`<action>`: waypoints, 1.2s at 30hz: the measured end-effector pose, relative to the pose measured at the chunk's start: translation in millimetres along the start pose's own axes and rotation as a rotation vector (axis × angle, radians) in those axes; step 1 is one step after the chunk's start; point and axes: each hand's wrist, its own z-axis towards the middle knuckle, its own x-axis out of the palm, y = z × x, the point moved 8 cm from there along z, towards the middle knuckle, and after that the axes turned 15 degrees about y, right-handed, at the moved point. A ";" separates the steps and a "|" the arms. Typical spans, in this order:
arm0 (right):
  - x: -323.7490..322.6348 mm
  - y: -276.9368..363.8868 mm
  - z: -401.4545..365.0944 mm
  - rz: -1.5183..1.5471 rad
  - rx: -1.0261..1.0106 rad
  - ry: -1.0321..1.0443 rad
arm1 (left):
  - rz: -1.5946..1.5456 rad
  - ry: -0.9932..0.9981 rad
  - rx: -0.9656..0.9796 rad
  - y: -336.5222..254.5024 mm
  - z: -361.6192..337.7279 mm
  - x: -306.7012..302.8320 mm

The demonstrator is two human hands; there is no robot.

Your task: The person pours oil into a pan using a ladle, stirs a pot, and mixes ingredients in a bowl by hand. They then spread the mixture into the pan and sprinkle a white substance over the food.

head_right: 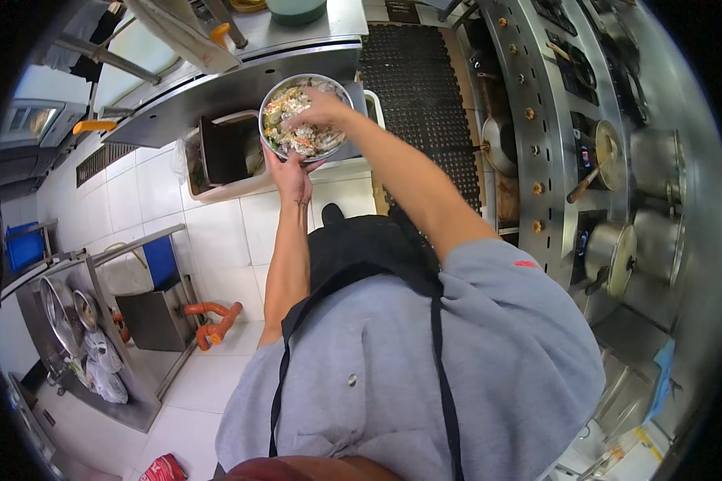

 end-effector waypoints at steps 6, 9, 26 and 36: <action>20.6 -47.6 12.9 0.633 0.093 0.106 | 0.046 -0.019 -0.132 10.1 -2.4 -13.2; -17.0 2.1 -5.5 -0.042 -0.032 0.001 | 0.075 0.030 -0.129 16.5 5.0 -20.0; 2.0 3.2 -8.0 0.260 -0.082 0.341 | 0.102 0.183 -0.191 14.3 11.5 -0.2; -23.4 25.0 -17.4 -0.432 -0.160 0.036 | -0.016 0.116 -0.286 33.2 15.6 -20.5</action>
